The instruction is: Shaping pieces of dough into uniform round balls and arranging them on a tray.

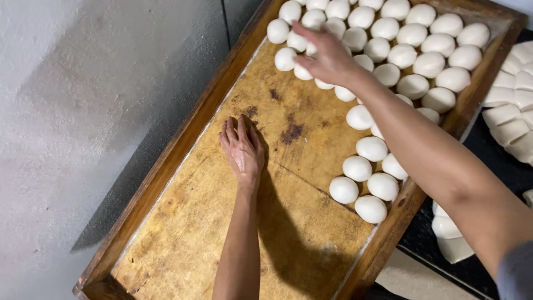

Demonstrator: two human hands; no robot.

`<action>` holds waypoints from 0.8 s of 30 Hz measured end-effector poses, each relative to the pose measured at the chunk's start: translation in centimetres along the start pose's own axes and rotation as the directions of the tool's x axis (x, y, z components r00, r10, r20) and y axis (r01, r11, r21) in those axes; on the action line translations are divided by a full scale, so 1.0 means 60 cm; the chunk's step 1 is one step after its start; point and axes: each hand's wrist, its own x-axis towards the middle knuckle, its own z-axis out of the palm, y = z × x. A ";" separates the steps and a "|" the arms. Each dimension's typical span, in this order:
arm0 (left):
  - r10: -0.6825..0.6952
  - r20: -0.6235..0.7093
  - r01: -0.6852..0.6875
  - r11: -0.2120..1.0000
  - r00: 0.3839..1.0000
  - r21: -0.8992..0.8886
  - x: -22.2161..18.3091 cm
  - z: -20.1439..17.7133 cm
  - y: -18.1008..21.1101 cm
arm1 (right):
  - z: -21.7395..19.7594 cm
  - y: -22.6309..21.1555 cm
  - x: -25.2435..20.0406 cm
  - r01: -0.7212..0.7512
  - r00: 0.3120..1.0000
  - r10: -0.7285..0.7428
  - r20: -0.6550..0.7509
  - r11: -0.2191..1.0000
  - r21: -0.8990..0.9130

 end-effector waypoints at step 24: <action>0.304 -0.133 -0.306 0.952 0.943 0.002 0.012 0.067 -0.126 | -0.374 0.020 -0.794 -0.910 0.343 0.915 -0.215 0.380 0.166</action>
